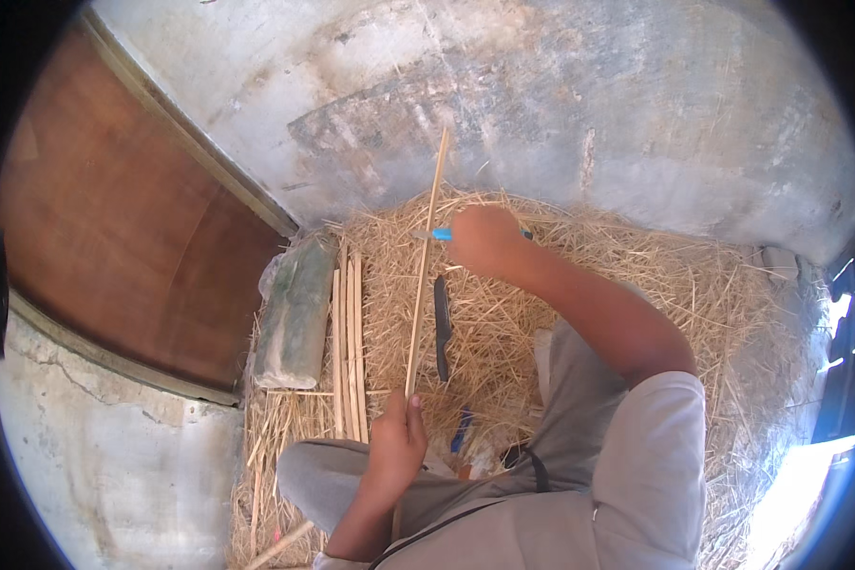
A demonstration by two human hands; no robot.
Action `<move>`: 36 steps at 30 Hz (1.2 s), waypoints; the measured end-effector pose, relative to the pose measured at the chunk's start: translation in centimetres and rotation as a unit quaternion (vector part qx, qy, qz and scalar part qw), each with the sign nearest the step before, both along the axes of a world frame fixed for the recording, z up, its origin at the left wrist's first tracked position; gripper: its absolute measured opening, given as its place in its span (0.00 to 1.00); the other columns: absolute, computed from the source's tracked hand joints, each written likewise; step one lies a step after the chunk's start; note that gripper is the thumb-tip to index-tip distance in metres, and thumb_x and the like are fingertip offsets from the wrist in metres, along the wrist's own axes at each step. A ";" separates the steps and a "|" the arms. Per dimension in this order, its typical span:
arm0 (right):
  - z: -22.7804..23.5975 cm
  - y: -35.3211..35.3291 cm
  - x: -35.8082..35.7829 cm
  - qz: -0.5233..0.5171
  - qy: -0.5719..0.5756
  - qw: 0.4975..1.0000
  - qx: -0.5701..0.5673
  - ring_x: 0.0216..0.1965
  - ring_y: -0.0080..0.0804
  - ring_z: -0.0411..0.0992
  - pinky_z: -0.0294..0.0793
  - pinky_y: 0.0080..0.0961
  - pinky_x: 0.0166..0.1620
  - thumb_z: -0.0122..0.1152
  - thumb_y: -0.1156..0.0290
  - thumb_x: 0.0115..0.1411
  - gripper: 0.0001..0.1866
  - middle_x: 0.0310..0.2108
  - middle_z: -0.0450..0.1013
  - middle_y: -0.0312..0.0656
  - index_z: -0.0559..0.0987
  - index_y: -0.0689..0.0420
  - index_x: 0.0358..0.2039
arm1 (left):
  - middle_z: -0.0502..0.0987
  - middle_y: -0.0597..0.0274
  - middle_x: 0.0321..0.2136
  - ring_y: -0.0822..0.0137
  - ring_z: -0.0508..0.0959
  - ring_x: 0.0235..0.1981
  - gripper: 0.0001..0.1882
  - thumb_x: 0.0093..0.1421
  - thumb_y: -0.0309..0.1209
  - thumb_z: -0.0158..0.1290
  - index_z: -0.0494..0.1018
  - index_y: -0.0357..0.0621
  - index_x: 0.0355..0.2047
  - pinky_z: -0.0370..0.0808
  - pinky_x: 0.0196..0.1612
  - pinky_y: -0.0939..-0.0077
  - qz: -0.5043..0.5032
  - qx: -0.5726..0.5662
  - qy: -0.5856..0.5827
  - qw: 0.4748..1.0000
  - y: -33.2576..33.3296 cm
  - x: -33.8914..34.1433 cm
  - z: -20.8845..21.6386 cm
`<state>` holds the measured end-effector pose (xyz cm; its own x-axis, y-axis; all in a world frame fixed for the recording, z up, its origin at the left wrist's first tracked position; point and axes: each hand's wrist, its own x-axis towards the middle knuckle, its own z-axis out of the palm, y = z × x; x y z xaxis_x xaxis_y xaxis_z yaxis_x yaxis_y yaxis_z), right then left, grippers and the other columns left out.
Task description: The person sits on a straw-covered floor and uses a knife to shave thin strips of bamboo. They hold the bamboo vertically and scrape the blade along its length to remove the outer layer, occasionally switching between a blue utility knife and a black machete.
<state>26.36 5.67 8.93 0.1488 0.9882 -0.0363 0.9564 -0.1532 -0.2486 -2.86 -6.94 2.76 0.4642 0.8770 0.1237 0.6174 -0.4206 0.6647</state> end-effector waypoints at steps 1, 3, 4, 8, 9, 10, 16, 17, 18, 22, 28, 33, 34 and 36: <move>-0.1 -0.2 -0.4 0.009 0.002 1.000 0.003 0.26 0.39 0.79 0.79 0.39 0.31 0.58 0.65 0.62 0.12 0.25 0.78 0.44 0.84 0.60 0.31 | 0.72 0.38 0.16 0.37 0.77 0.20 0.09 0.71 0.29 0.47 0.64 0.37 0.35 0.69 0.20 0.49 -0.002 -0.003 -0.005 1.000 0.1 0.0 0.1; -0.5 -0.1 -0.4 -0.002 0.008 1.000 0.008 0.26 0.39 0.79 0.79 0.39 0.31 0.58 0.65 0.62 0.12 0.24 0.78 0.44 0.84 0.60 0.31 | 0.71 0.38 0.16 0.37 0.77 0.19 0.09 0.71 0.29 0.48 0.64 0.37 0.35 0.69 0.20 0.50 -0.006 -0.009 -0.017 1.000 0.1 0.2 0.3; -0.9 0.4 0.3 -0.022 0.011 1.000 0.011 0.26 0.38 0.79 0.79 0.39 0.31 0.58 0.65 0.62 0.12 0.25 0.78 0.44 0.84 0.60 0.31 | 0.71 0.38 0.16 0.37 0.77 0.19 0.09 0.71 0.29 0.48 0.64 0.37 0.34 0.69 0.20 0.50 -0.009 -0.008 -0.014 1.000 0.0 0.3 0.4; -2.1 2.4 3.9 -0.088 0.019 0.995 0.043 0.25 0.47 0.79 0.79 0.44 0.31 0.56 0.63 0.63 0.15 0.24 0.78 0.50 0.84 0.63 0.31 | 0.71 0.39 0.15 0.37 0.77 0.19 0.09 0.71 0.28 0.48 0.64 0.37 0.34 0.69 0.19 0.51 -0.024 -0.008 0.000 1.000 -0.3 0.3 0.8; -2.0 2.6 4.2 -0.098 0.023 0.994 0.037 0.26 0.45 0.80 0.80 0.42 0.32 0.57 0.64 0.62 0.14 0.25 0.79 0.49 0.85 0.62 0.32 | 0.71 0.39 0.15 0.37 0.77 0.19 0.09 0.71 0.28 0.48 0.64 0.37 0.34 0.69 0.19 0.51 -0.027 -0.009 0.005 1.000 -0.4 0.5 0.7; -2.0 2.7 4.5 -0.109 0.027 0.993 0.031 0.28 0.43 0.80 0.80 0.41 0.33 0.57 0.65 0.62 0.13 0.27 0.79 0.48 0.85 0.61 0.34 | 0.71 0.39 0.15 0.38 0.77 0.19 0.09 0.71 0.28 0.48 0.64 0.37 0.34 0.69 0.19 0.51 -0.028 -0.009 -0.002 1.000 -0.4 0.6 0.6; -1.3 0.3 0.5 0.002 0.020 1.000 0.017 0.30 0.42 0.81 0.81 0.40 0.34 0.57 0.66 0.61 0.13 0.27 0.79 0.48 0.85 0.62 0.35 | 0.71 0.39 0.15 0.38 0.76 0.19 0.09 0.71 0.29 0.48 0.65 0.37 0.33 0.68 0.19 0.53 -0.002 -0.002 0.002 1.000 0.2 0.6 0.2; -1.4 0.0 0.0 0.025 0.013 1.000 0.010 0.30 0.42 0.81 0.81 0.41 0.34 0.57 0.65 0.61 0.14 0.27 0.79 0.48 0.85 0.62 0.34 | 0.70 0.40 0.15 0.38 0.75 0.18 0.10 0.71 0.29 0.48 0.65 0.37 0.33 0.67 0.19 0.55 0.000 0.002 -0.010 1.000 0.3 0.8 0.4; -1.4 0.1 0.0 0.006 0.037 0.999 0.005 0.30 0.42 0.81 0.81 0.41 0.33 0.57 0.65 0.61 0.13 0.27 0.79 0.48 0.85 0.62 0.34 | 0.69 0.41 0.15 0.39 0.74 0.18 0.11 0.71 0.29 0.48 0.65 0.36 0.32 0.66 0.20 0.57 0.004 0.003 -0.019 1.000 0.2 0.7 0.4; -1.7 2.0 2.9 -0.060 0.030 0.998 0.013 0.28 0.42 0.80 0.81 0.40 0.32 0.57 0.66 0.61 0.13 0.27 0.79 0.47 0.85 0.61 0.34 | 0.72 0.38 0.16 0.36 0.77 0.19 0.09 0.71 0.30 0.47 0.65 0.38 0.34 0.68 0.20 0.49 -0.022 0.003 0.005 1.000 0.2 0.5 0.7; -1.4 1.9 2.0 -0.058 0.026 0.998 0.021 0.27 0.40 0.80 0.80 0.39 0.32 0.57 0.67 0.62 0.12 0.26 0.78 0.46 0.85 0.61 0.33 | 0.71 0.40 0.17 0.39 0.76 0.20 0.11 0.71 0.30 0.49 0.66 0.36 0.32 0.67 0.21 0.57 0.004 -0.025 0.017 1.000 0.1 1.1 1.1; -1.4 1.0 0.5 -0.021 0.034 0.999 0.030 0.26 0.38 0.79 0.79 0.37 0.29 0.57 0.67 0.62 0.12 0.25 0.78 0.46 0.84 0.62 0.32 | 0.71 0.40 0.16 0.39 0.75 0.19 0.10 0.71 0.30 0.49 0.67 0.36 0.33 0.67 0.21 0.57 0.007 0.004 -0.011 1.000 0.5 0.5 0.6; -2.0 1.8 2.1 -0.058 0.043 0.997 0.029 0.25 0.39 0.79 0.79 0.38 0.29 0.57 0.66 0.62 0.12 0.25 0.78 0.46 0.84 0.62 0.32 | 0.71 0.40 0.16 0.38 0.76 0.19 0.10 0.71 0.30 0.49 0.66 0.37 0.33 0.68 0.21 0.54 -0.005 0.000 -0.005 1.000 0.2 0.5 0.7; -2.3 2.7 3.9 -0.103 0.047 0.993 0.021 0.24 0.39 0.78 0.78 0.38 0.29 0.58 0.67 0.61 0.12 0.24 0.78 0.46 0.84 0.61 0.31 | 0.72 0.39 0.16 0.37 0.77 0.20 0.10 0.71 0.30 0.48 0.66 0.37 0.33 0.68 0.21 0.50 -0.028 -0.001 0.005 1.000 0.1 0.8 1.2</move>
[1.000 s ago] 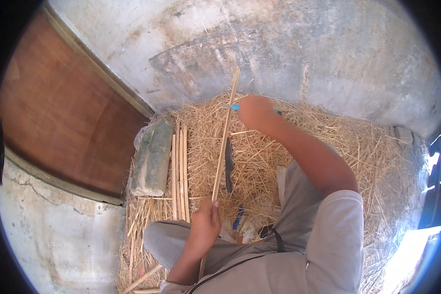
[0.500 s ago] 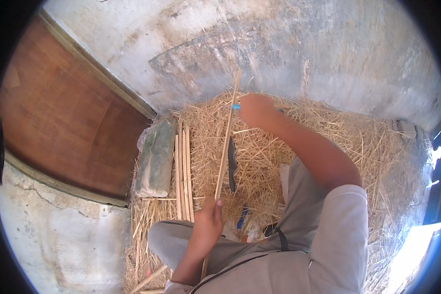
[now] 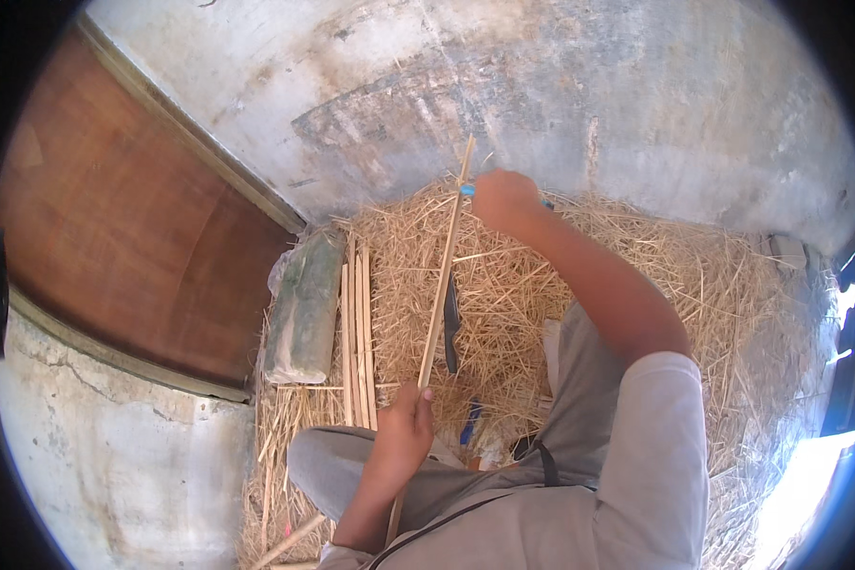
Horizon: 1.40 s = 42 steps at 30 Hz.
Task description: The person sits on a straw-covered floor and uses a knife to shave thin strips of bamboo. They hold the bamboo vertically and scrape the blade along its length to remove the outer layer, occasionally switching between a blue utility knife and a black machete.
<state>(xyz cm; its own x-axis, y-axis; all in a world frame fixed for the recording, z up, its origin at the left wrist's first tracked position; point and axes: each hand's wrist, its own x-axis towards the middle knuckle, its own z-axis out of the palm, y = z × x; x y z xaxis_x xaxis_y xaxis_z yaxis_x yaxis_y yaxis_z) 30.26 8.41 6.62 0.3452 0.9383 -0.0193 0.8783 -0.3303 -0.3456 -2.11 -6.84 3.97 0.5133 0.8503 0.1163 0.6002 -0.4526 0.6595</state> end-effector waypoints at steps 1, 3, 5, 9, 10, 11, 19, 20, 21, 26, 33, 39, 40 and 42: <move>0.3 0.2 0.5 -0.009 -0.005 1.000 -0.009 0.24 0.38 0.78 0.78 0.37 0.28 0.58 0.67 0.61 0.12 0.24 0.78 0.46 0.84 0.61 0.31 | 0.72 0.39 0.16 0.37 0.77 0.20 0.10 0.71 0.30 0.48 0.66 0.37 0.33 0.68 0.21 0.50 0.001 -0.006 -0.001 1.000 0.0 0.0 0.0; 1.0 -0.1 0.4 0.003 -0.013 1.000 -0.008 0.24 0.38 0.78 0.78 0.37 0.28 0.58 0.67 0.61 0.12 0.24 0.78 0.45 0.84 0.61 0.31 | 0.72 0.38 0.16 0.38 0.77 0.20 0.10 0.71 0.30 0.48 0.66 0.37 0.32 0.68 0.21 0.50 0.007 -0.016 -0.002 1.000 -0.2 -0.3 0.0; 1.4 -1.4 -1.8 0.049 -0.019 0.999 0.008 0.24 0.37 0.78 0.78 0.36 0.28 0.58 0.68 0.61 0.11 0.24 0.78 0.45 0.85 0.61 0.31 | 0.72 0.38 0.16 0.38 0.77 0.19 0.11 0.71 0.30 0.48 0.66 0.37 0.32 0.68 0.21 0.51 0.023 -0.009 0.008 1.000 0.0 -0.7 -0.4; 0.3 -1.6 -3.0 0.078 -0.047 0.996 0.015 0.25 0.38 0.79 0.78 0.36 0.29 0.57 0.66 0.61 0.13 0.24 0.78 0.44 0.85 0.60 0.30 | 0.71 0.39 0.16 0.39 0.76 0.19 0.11 0.71 0.29 0.49 0.66 0.36 0.32 0.68 0.20 0.53 0.027 -0.005 -0.001 1.000 0.1 -0.8 -0.1; 0.5 -0.8 -1.6 0.048 -0.034 0.998 0.015 0.25 0.38 0.79 0.79 0.37 0.30 0.57 0.65 0.62 0.13 0.25 0.79 0.44 0.85 0.60 0.30 | 0.71 0.40 0.16 0.41 0.76 0.18 0.12 0.71 0.30 0.49 0.66 0.36 0.32 0.68 0.21 0.56 0.024 -0.019 0.003 1.000 -0.2 -0.9 0.0; 0.6 -0.1 -0.4 0.017 -0.021 1.000 0.015 0.25 0.39 0.79 0.79 0.38 0.30 0.57 0.65 0.62 0.14 0.25 0.79 0.45 0.85 0.60 0.30 | 0.71 0.41 0.16 0.44 0.75 0.17 0.13 0.72 0.31 0.49 0.66 0.36 0.31 0.68 0.21 0.58 0.020 -0.034 0.007 0.999 -0.6 -0.9 0.1; 1.3 -0.8 -0.8 0.048 -0.045 0.998 0.011 0.27 0.36 0.79 0.79 0.35 0.30 0.55 0.64 0.63 0.14 0.28 0.79 0.45 0.84 0.60 0.35 | 0.71 0.43 0.16 0.47 0.75 0.16 0.13 0.72 0.32 0.48 0.66 0.36 0.31 0.68 0.21 0.61 0.018 -0.023 -0.001 1.000 -0.6 -1.2 -0.2; 1.4 -1.2 -1.9 0.081 -0.068 0.994 0.009 0.27 0.36 0.79 0.79 0.34 0.30 0.55 0.64 0.64 0.14 0.28 0.79 0.45 0.84 0.60 0.35 | 0.71 0.43 0.16 0.47 0.75 0.16 0.13 0.72 0.32 0.48 0.66 0.36 0.31 0.68 0.21 0.61 0.022 -0.010 0.003 1.000 -0.3 -1.5 -0.5; 1.8 -1.3 -1.6 0.068 -0.063 0.996 0.006 0.28 0.36 0.79 0.79 0.35 0.31 0.55 0.64 0.64 0.14 0.28 0.79 0.45 0.84 0.60 0.36 | 0.70 0.43 0.16 0.47 0.75 0.16 0.13 0.72 0.31 0.48 0.66 0.37 0.31 0.68 0.20 0.61 0.021 0.001 0.006 1.000 -0.3 -1.6 -0.6; 2.1 1.6 4.7 -0.063 0.014 0.998 -0.008 0.33 0.39 0.81 0.81 0.39 0.37 0.52 0.64 0.65 0.15 0.32 0.80 0.48 0.84 0.59 0.40 | 0.72 0.42 0.16 0.42 0.76 0.18 0.12 0.72 0.31 0.49 0.66 0.36 0.32 0.69 0.20 0.58 0.000 -0.034 0.033 0.999 -1.5 -1.3 0.9; -0.9 1.3 10.9 -0.184 0.051 0.978 0.084 0.37 0.50 0.81 0.79 0.43 0.41 0.53 0.60 0.64 0.18 0.36 0.81 0.54 0.83 0.63 0.38 | 0.71 0.62 0.16 0.72 0.71 0.15 0.16 0.74 0.38 0.46 0.69 0.38 0.34 0.65 0.20 0.74 -0.027 -0.107 -0.061 0.992 -2.3 -1.6 1.4; 1.8 -0.7 6.4 -0.121 0.176 0.960 0.179 0.30 0.55 0.79 0.77 0.44 0.36 0.52 0.59 0.63 0.21 0.29 0.79 0.56 0.81 0.68 0.31 | 0.65 0.72 0.17 0.82 0.63 0.16 0.18 0.75 0.44 0.44 0.70 0.41 0.37 0.60 0.19 0.84 -0.041 -0.270 -0.172 0.946 0.0 -1.2 -0.3; 1.5 -1.0 5.9 -0.087 0.138 0.970 0.182 0.28 0.54 0.78 0.77 0.44 0.35 0.52 0.59 0.63 0.21 0.28 0.79 0.55 0.81 0.67 0.30 | 0.65 0.72 0.17 0.82 0.63 0.16 0.18 0.75 0.44 0.44 0.70 0.41 0.37 0.60 0.19 0.83 -0.038 -0.255 -0.170 0.951 0.2 -1.0 -0.5; 1.0 -1.4 5.1 -0.022 0.062 0.980 0.188 0.26 0.53 0.78 0.78 0.43 0.33 0.53 0.60 0.63 0.20 0.26 0.78 0.54 0.81 0.66 0.28 | 0.65 0.72 0.17 0.81 0.63 0.16 0.19 0.75 0.44 0.44 0.69 0.40 0.37 0.60 0.19 0.83 -0.035 -0.223 -0.165 0.960 0.5 -0.5 -0.7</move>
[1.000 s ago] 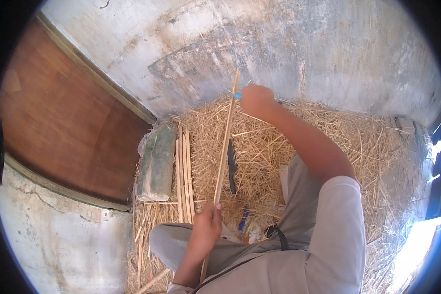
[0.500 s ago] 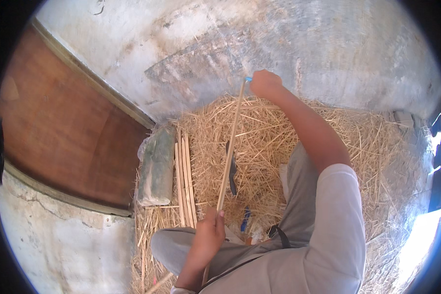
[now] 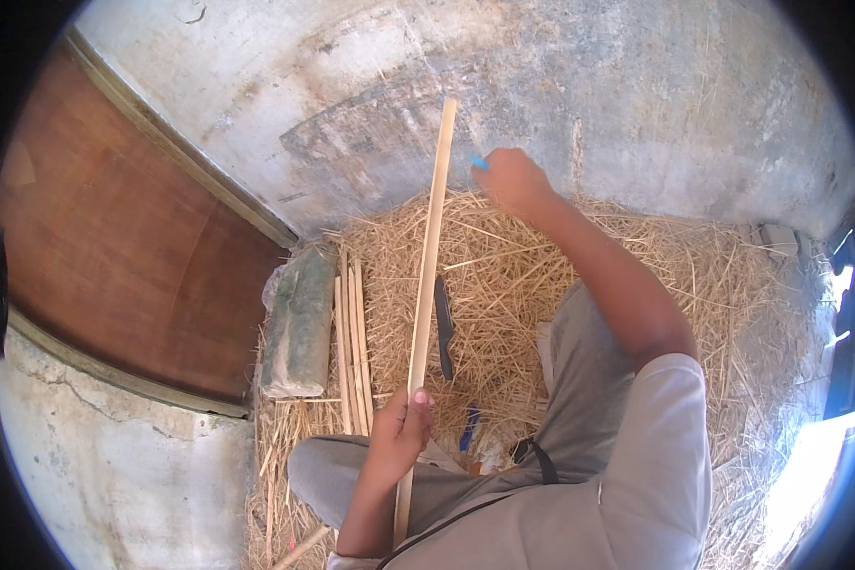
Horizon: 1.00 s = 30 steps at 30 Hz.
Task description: The person sits on a straw-covered floor and uses a knife to shave thin strips of bamboo. They hold the bamboo vertically and scrape the blade along its length to remove the outer layer, occasionally switching between a blue utility knife and a black machete.
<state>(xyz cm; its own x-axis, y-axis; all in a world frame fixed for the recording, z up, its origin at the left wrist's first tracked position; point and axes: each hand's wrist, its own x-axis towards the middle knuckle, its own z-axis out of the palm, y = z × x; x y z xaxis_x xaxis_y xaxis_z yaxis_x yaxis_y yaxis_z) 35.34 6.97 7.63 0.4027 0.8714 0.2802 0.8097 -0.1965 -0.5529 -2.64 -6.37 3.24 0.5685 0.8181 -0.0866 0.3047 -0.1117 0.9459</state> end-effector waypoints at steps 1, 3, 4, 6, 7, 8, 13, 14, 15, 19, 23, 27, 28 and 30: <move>0.1 -0.5 -1.4 0.015 -0.016 0.999 -0.024 0.25 0.52 0.77 0.77 0.44 0.31 0.55 0.59 0.62 0.20 0.25 0.78 0.54 0.82 0.65 0.28 | 0.65 0.72 0.17 0.81 0.64 0.16 0.19 0.75 0.44 0.44 0.69 0.40 0.37 0.60 0.19 0.83 0.005 0.001 0.002 1.000 0.1 0.1 0.0; 0.3 -1.5 -4.9 0.047 -0.048 0.995 -0.072 0.23 0.50 0.77 0.75 0.45 0.29 0.57 0.59 0.61 0.18 0.24 0.78 0.52 0.83 0.62 0.27 | 0.65 0.72 0.17 0.81 0.64 0.16 0.19 0.75 0.44 0.44 0.69 0.41 0.36 0.60 0.18 0.83 0.017 0.003 0.008 1.000 0.3 0.1 0.2; 0.7 -2.1 -6.4 0.070 -0.074 0.991 -0.088 0.23 0.47 0.77 0.76 0.44 0.28 0.58 0.61 0.60 0.16 0.23 0.77 0.51 0.83 0.61 0.27 | 0.65 0.72 0.17 0.81 0.63 0.16 0.19 0.75 0.44 0.44 0.69 0.41 0.36 0.60 0.18 0.83 0.021 0.002 0.012 1.000 0.5 0.1 0.3; 1.3 -3.1 -8.6 0.115 -0.123 0.978 -0.122 0.24 0.41 0.78 0.77 0.40 0.27 0.59 0.66 0.59 0.11 0.22 0.77 0.48 0.84 0.59 0.27 | 0.65 0.72 0.17 0.82 0.63 0.15 0.19 0.75 0.44 0.45 0.69 0.41 0.36 0.60 0.18 0.83 0.028 -0.002 0.020 0.999 0.8 0.2 0.2; 1.1 -2.9 -8.8 0.120 -0.128 0.975 -0.134 0.24 0.40 0.78 0.77 0.39 0.26 0.59 0.66 0.58 0.10 0.22 0.77 0.47 0.84 0.58 0.27 | 0.65 0.72 0.17 0.82 0.63 0.15 0.19 0.75 0.45 0.45 0.68 0.41 0.35 0.59 0.17 0.83 0.027 -0.003 0.025 0.999 1.0 0.1 -0.1; 0.8 -2.7 -9.0 0.126 -0.132 0.972 -0.147 0.24 0.39 0.78 0.76 0.39 0.26 0.60 0.66 0.58 0.10 0.22 0.77 0.45 0.84 0.58 0.27 | 0.65 0.72 0.17 0.82 0.63 0.15 0.19 0.75 0.45 0.45 0.68 0.41 0.35 0.59 0.17 0.83 0.027 -0.004 0.030 0.999 1.3 -0.1 -0.5; -2.2 -0.7 -8.9 0.132 -0.144 0.966 -0.168 0.24 0.36 0.78 0.75 0.36 0.24 0.61 0.67 0.56 0.07 0.22 0.77 0.42 0.84 0.56 0.26 | 0.65 0.72 0.17 0.81 0.63 0.14 0.19 0.75 0.44 0.45 0.68 0.41 0.34 0.60 0.16 0.82 0.027 0.046 0.070 0.996 1.6 -0.1 -1.4; -3.0 -0.1 -8.8 0.132 -0.163 0.967 -0.147 0.24 0.37 0.78 0.75 0.36 0.24 0.62 0.68 0.55 0.07 0.22 0.77 0.42 0.84 0.55 0.26 | 0.66 0.71 0.16 0.81 0.63 0.14 0.19 0.75 0.44 0.45 0.68 0.41 0.33 0.60 0.16 0.82 0.030 0.063 0.077 0.995 1.7 -0.1 -1.4; -2.9 -0.1 -9.1 0.134 -0.181 0.966 -0.127 0.25 0.37 0.78 0.76 0.36 0.24 0.62 0.68 0.55 0.06 0.22 0.78 0.41 0.84 0.55 0.26 | 0.66 0.71 0.16 0.81 0.64 0.14 0.19 0.75 0.44 0.45 0.69 0.41 0.33 0.61 0.17 0.82 0.034 0.079 0.085 0.993 1.6 -0.2 -1.4; -2.4 0.5 -9.6 0.136 -0.208 0.958 -0.145 0.26 0.37 0.79 0.77 0.36 0.26 0.62 0.70 0.54 0.05 0.25 0.79 0.42 0.84 0.54 0.27 | 0.71 0.61 0.17 0.69 0.71 0.18 0.20 0.75 0.43 0.44 0.69 0.38 0.33 0.67 0.21 0.72 0.046 0.100 0.116 0.987 1.6 -0.3 -0.9; -1.9 1.2 -9.6 0.131 -0.212 0.956 -0.157 0.28 0.37 0.80 0.78 0.34 0.28 0.61 0.70 0.55 0.06 0.26 0.80 0.42 0.84 0.54 0.30 | 0.76 0.45 0.19 0.45 0.80 0.23 0.19 0.75 0.40 0.43 0.69 0.36 0.33 0.73 0.27 0.57 0.049 0.129 0.169 0.976 1.4 -0.1 0.2; -2.4 3.7 -3.6 -0.026 -0.106 0.979 -0.173 0.31 0.39 0.81 0.80 0.36 0.32 0.58 0.68 0.62 0.10 0.29 0.81 0.44 0.84 0.58 0.35 | 0.74 0.56 0.17 0.66 0.75 0.18 0.19 0.75 0.40 0.45 0.70 0.37 0.33 0.70 0.24 0.69 0.028 0.132 0.206 0.969 -0.5 -0.1 0.1; -2.3 3.9 -0.1 -0.061 -0.085 0.978 -0.181 0.33 0.41 0.82 0.81 0.39 0.34 0.57 0.67 0.63 0.12 0.32 0.81 0.47 0.84 0.61 0.36 | 0.74 0.57 0.17 0.68 0.74 0.18 0.19 0.75 0.41 0.45 0.71 0.38 0.33 0.70 0.24 0.70 0.014 0.135 0.196 0.971 -1.5 -0.5 -0.3; -1.9 2.9 4.9 -0.119 -0.088 0.967 -0.209 0.36 0.43 0.82 0.81 0.41 0.36 0.57 0.65 0.64 0.13 0.35 0.82 0.48 0.84 0.61 0.38 | 0.73 0.59 0.17 0.70 0.74 0.18 0.19 0.75 0.41 0.45 0.71 0.39 0.34 0.70 0.24 0.72 -0.012 0.148 0.177 0.973 -2.8 -1.0 -1.1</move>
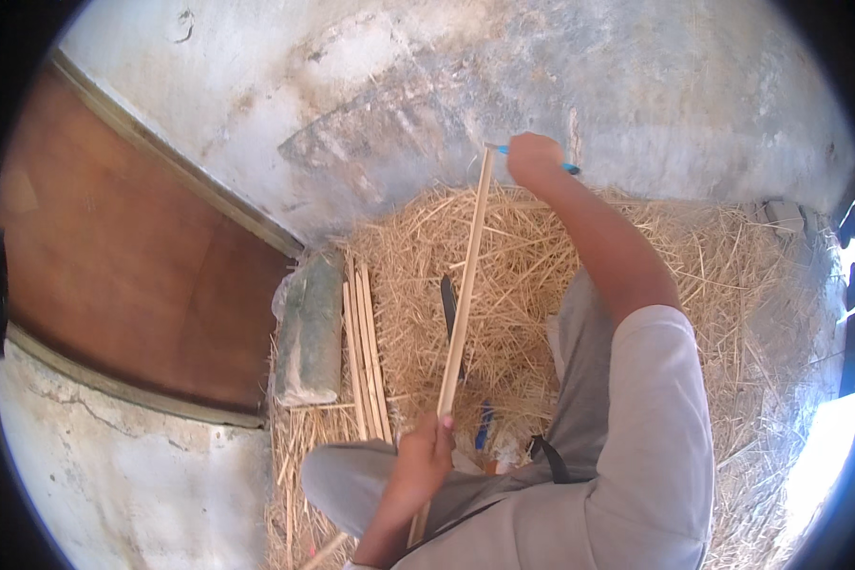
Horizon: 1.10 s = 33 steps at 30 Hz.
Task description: The person sits on a straw-covered floor and uses a knife to shave thin strips of bamboo. They hold the bamboo vertically and scrape the blade along its length to remove the outer layer, occasionally switching between a blue utility knife and a black machete.
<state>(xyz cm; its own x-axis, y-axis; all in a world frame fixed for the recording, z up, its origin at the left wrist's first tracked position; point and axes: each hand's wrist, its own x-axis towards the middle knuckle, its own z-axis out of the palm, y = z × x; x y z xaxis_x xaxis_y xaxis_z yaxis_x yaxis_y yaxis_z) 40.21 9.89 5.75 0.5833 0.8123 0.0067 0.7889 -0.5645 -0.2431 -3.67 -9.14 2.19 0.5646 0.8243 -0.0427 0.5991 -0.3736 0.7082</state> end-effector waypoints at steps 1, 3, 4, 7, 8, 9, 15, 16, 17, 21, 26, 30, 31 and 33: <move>-0.7 -0.6 1.1 -0.031 0.013 0.999 0.012 0.35 0.42 0.82 0.81 0.39 0.35 0.56 0.65 0.65 0.13 0.34 0.82 0.47 0.84 0.60 0.38 | 0.72 0.61 0.17 0.72 0.73 0.19 0.19 0.75 0.42 0.45 0.71 0.39 0.34 0.70 0.24 0.73 0.007 -0.025 -0.015 1.000 0.1 0.1 0.6; -1.9 -1.7 1.9 -0.090 0.036 0.995 0.026 0.33 0.40 0.82 0.80 0.36 0.34 0.56 0.65 0.66 0.13 0.34 0.82 0.45 0.85 0.59 0.38 | 0.71 0.64 0.17 0.75 0.72 0.19 0.19 0.75 0.43 0.44 0.71 0.40 0.36 0.69 0.23 0.75 0.023 -0.085 -0.045 0.995 -0.4 0.4 1.7; -1.9 -1.9 1.9 -0.091 0.053 0.993 0.056 0.33 0.41 0.82 0.79 0.37 0.34 0.55 0.64 0.66 0.14 0.33 0.82 0.46 0.84 0.60 0.38 | 0.70 0.68 0.18 0.78 0.70 0.19 0.19 0.75 0.43 0.44 0.72 0.40 0.36 0.67 0.23 0.77 0.032 -0.113 -0.086 0.989 0.0 0.4 2.0; -0.4 -1.8 1.0 -0.053 0.103 0.986 0.116 0.31 0.44 0.81 0.79 0.40 0.34 0.53 0.61 0.66 0.18 0.32 0.81 0.49 0.84 0.62 0.37 | 0.72 0.61 0.18 0.71 0.72 0.19 0.17 0.75 0.40 0.43 0.71 0.39 0.36 0.69 0.23 0.73 0.035 -0.112 -0.117 0.986 2.0 -0.6 -0.4; 0.2 -2.0 0.4 -0.017 0.122 0.985 0.117 0.31 0.45 0.81 0.80 0.40 0.34 0.52 0.60 0.66 0.19 0.31 0.81 0.50 0.84 0.63 0.37 | 0.72 0.56 0.18 0.65 0.75 0.18 0.17 0.75 0.39 0.43 0.71 0.38 0.36 0.69 0.23 0.69 0.034 -0.116 -0.091 0.989 2.4 -0.6 -0.6; 0.9 -2.3 -0.6 0.020 0.144 0.982 0.119 0.30 0.45 0.81 0.80 0.41 0.34 0.51 0.59 0.66 0.20 0.30 0.80 0.51 0.84 0.63 0.36 | 0.72 0.53 0.18 0.60 0.76 0.18 0.16 0.75 0.38 0.43 0.70 0.38 0.36 0.69 0.23 0.67 0.035 -0.075 -0.083 0.993 2.5 -0.2 -0.4; 3.3 -4.2 -10.9 0.194 0.044 0.980 0.008 0.28 0.43 0.80 0.79 0.42 0.33 0.58 0.64 0.60 0.14 0.26 0.79 0.49 0.84 0.62 0.30 | 0.72 0.40 0.17 0.37 0.76 0.20 0.12 0.73 0.33 0.45 0.66 0.38 0.34 0.69 0.21 0.52 0.053 0.056 -0.004 0.997 2.7 1.6 0.6; 2.8 -4.2 -11.0 0.207 0.028 0.978 0.015 0.27 0.45 0.80 0.79 0.42 0.32 0.59 0.64 0.59 0.13 0.26 0.79 0.50 0.84 0.62 0.30 | 0.72 0.39 0.17 0.37 0.76 0.20 0.12 0.73 0.32 0.45 0.65 0.38 0.33 0.69 0.21 0.51 0.049 0.069 -0.011 0.996 2.8 1.8 0.4; 2.1 -4.1 -11.1 0.221 0.012 0.975 0.022 0.27 0.46 0.79 0.79 0.43 0.32 0.59 0.64 0.59 0.13 0.25 0.78 0.51 0.84 0.62 0.29 | 0.72 0.38 0.17 0.36 0.76 0.19 0.12 0.73 0.32 0.46 0.65 0.38 0.33 0.68 0.20 0.49 0.045 0.082 -0.017 0.995 2.8 2.0 0.3; 1.9 -4.0 -10.9 0.222 0.009 0.975 0.003 0.27 0.45 0.80 0.79 0.42 0.31 0.60 0.67 0.57 0.11 0.26 0.79 0.51 0.85 0.61 0.30 | 0.73 0.40 0.16 0.37 0.77 0.20 0.10 0.71 0.30 0.47 0.65 0.38 0.34 0.69 0.21 0.50 0.050 0.112 0.043 0.992 2.9 2.2 -0.1; 0.7 -0.8 -6.7 0.103 0.005 0.994 -0.022 0.34 0.40 0.82 0.81 0.37 0.35 0.55 0.70 0.63 0.11 0.33 0.81 0.47 0.84 0.59 0.37 | 0.73 0.38 0.15 0.36 0.78 0.20 0.08 0.71 0.30 0.47 0.65 0.39 0.36 0.71 0.20 0.44 0.043 0.129 0.097 0.986 1.8 1.7 -0.4; 0.0 -0.3 -1.3 -0.023 0.065 0.998 0.015 0.35 0.40 0.82 0.81 0.37 0.37 0.53 0.67 0.66 0.14 0.35 0.82 0.46 0.85 0.59 0.40 | 0.76 0.40 0.17 0.40 0.79 0.18 0.08 0.69 0.30 0.49 0.65 0.39 0.34 0.75 0.19 0.47 0.009 0.150 0.116 0.982 0.7 1.4 -1.3; -0.1 -0.4 -0.9 -0.040 0.073 0.996 0.037 0.35 0.41 0.82 0.81 0.37 0.37 0.53 0.65 0.67 0.15 0.35 0.82 0.47 0.84 0.60 0.40 | 0.76 0.40 0.17 0.41 0.79 0.18 0.08 0.69 0.30 0.49 0.65 0.39 0.34 0.75 0.19 0.47 0.007 0.162 0.105 0.981 0.3 1.4 -1.4; 0.0 -0.6 -0.3 -0.074 0.089 0.990 0.078 0.34 0.43 0.82 0.81 0.39 0.37 0.52 0.62 0.68 0.17 0.34 0.82 0.47 0.84 0.61 0.40 | 0.76 0.40 0.18 0.40 0.79 0.19 0.08 0.69 0.30 0.48 0.65 0.39 0.34 0.75 0.20 0.47 0.013 0.169 0.110 0.979 0.3 1.5 -1.3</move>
<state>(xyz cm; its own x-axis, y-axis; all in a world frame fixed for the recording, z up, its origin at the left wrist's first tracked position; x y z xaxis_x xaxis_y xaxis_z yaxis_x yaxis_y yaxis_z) 39.95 9.28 5.70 0.6993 0.7147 0.0128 0.6372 -0.6153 -0.4641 -2.18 -8.88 0.90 0.5515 0.8258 0.1179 0.7350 -0.5479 0.3995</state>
